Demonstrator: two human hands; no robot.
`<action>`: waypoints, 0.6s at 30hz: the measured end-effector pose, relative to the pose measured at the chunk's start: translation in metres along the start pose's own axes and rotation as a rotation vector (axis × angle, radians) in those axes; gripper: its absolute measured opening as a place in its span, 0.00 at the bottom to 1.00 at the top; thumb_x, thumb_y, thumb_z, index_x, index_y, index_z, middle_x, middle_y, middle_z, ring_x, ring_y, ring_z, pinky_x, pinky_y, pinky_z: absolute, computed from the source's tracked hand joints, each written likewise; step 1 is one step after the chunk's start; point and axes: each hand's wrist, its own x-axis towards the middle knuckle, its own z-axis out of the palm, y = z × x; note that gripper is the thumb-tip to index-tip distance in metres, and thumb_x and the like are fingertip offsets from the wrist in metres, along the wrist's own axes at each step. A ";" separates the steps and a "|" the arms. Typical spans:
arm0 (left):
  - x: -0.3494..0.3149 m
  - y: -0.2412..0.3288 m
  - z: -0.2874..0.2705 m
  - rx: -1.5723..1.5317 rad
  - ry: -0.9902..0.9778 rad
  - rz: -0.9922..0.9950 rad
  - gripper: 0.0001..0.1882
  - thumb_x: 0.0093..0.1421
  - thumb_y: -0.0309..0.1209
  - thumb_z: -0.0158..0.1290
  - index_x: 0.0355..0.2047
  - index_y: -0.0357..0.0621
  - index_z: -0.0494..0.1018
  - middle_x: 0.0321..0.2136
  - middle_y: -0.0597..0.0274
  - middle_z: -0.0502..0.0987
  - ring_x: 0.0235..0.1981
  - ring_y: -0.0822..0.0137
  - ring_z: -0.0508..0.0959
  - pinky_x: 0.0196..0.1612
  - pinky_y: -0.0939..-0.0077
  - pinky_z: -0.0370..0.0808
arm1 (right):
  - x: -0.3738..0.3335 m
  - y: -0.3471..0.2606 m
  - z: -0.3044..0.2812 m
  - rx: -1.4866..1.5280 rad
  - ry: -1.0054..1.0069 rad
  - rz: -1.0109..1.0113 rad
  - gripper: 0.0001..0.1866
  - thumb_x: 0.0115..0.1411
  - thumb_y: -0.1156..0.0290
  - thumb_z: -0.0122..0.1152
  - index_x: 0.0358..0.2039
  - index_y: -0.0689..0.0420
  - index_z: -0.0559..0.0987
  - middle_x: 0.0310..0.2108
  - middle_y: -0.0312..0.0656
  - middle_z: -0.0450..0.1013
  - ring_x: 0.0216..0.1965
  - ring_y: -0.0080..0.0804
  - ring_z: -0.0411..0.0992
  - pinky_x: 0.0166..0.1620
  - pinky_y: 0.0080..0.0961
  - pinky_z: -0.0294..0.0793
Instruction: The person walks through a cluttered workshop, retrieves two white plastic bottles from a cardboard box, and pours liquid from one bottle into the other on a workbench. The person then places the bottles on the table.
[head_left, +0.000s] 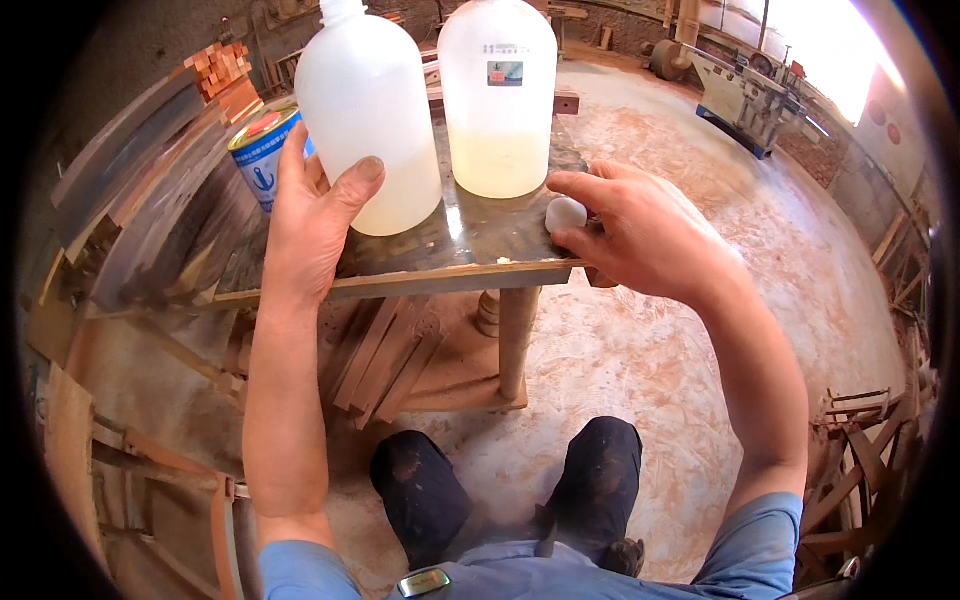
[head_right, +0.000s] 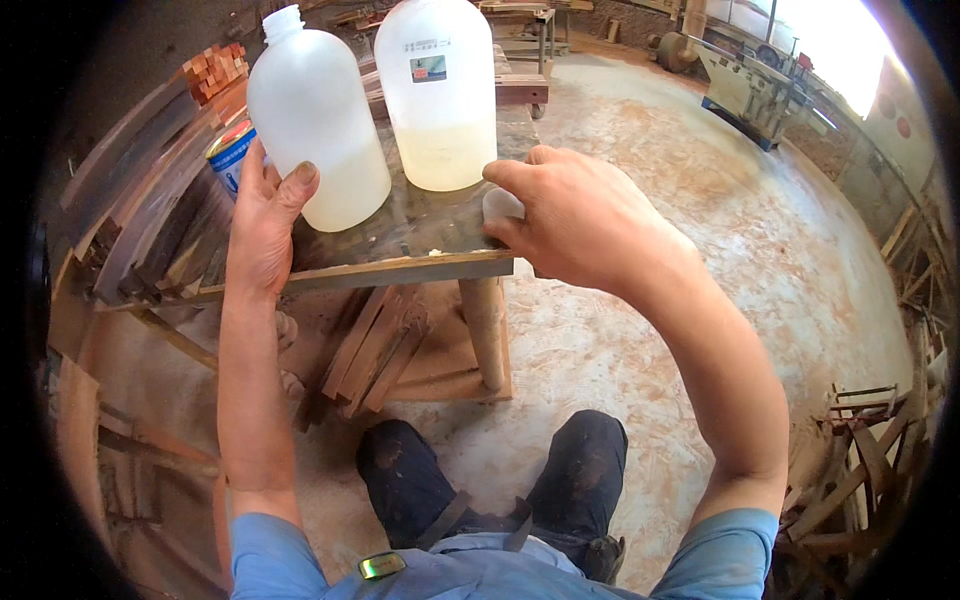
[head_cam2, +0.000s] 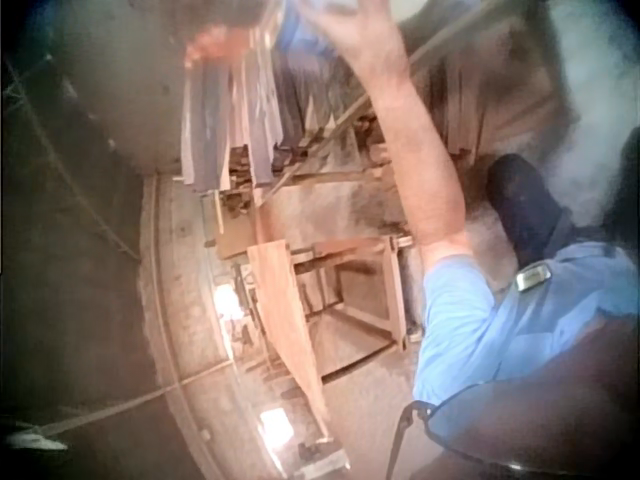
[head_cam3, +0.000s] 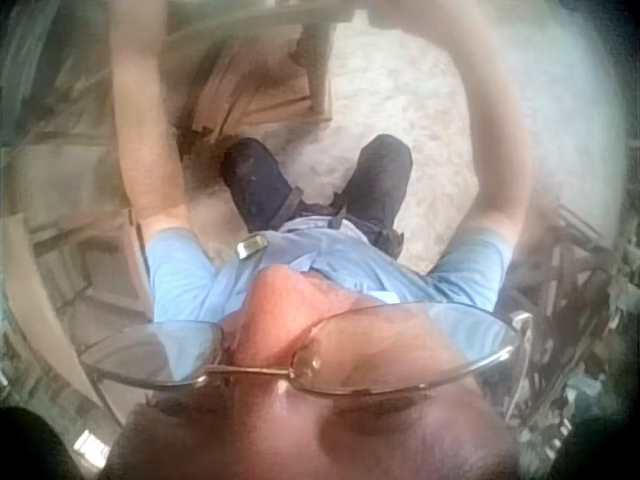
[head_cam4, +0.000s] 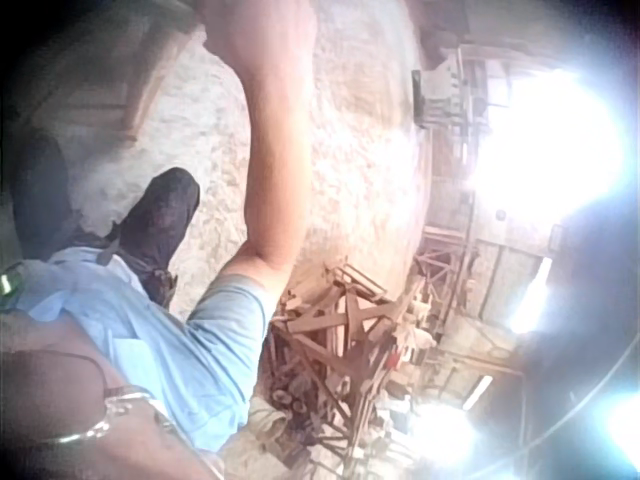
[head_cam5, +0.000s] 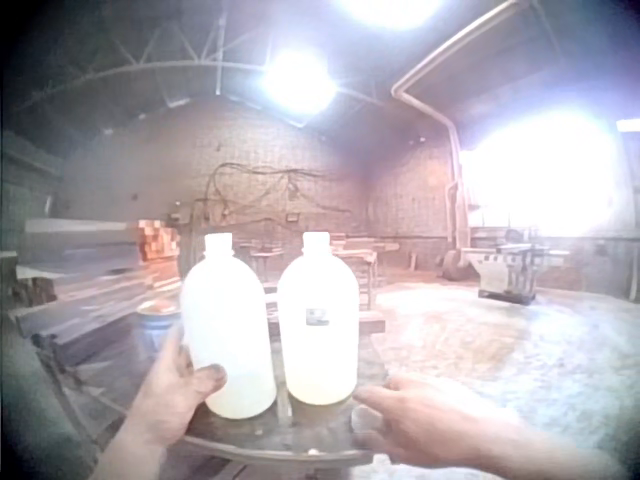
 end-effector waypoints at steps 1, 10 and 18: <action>0.000 0.000 -0.001 -0.002 -0.004 0.000 0.49 0.60 0.36 0.69 0.71 0.35 0.50 0.58 0.44 0.72 0.60 0.58 0.74 0.63 0.61 0.73 | 0.002 -0.001 -0.001 0.026 -0.040 0.016 0.20 0.64 0.66 0.64 0.56 0.57 0.78 0.36 0.49 0.73 0.41 0.44 0.78 0.44 0.40 0.76; 0.002 -0.005 0.003 0.057 -0.020 0.023 0.49 0.56 0.30 0.71 0.69 0.33 0.50 0.58 0.46 0.73 0.59 0.57 0.75 0.61 0.63 0.74 | 0.015 -0.018 -0.029 0.074 -0.073 0.047 0.19 0.63 0.70 0.65 0.54 0.59 0.78 0.35 0.50 0.76 0.35 0.43 0.76 0.41 0.38 0.75; 0.005 -0.005 0.006 0.295 0.030 -0.003 0.50 0.51 0.28 0.74 0.68 0.38 0.54 0.58 0.50 0.71 0.59 0.58 0.73 0.64 0.64 0.70 | 0.107 -0.051 -0.115 0.079 0.326 -0.342 0.15 0.68 0.63 0.59 0.47 0.61 0.81 0.39 0.44 0.81 0.37 0.32 0.79 0.39 0.34 0.77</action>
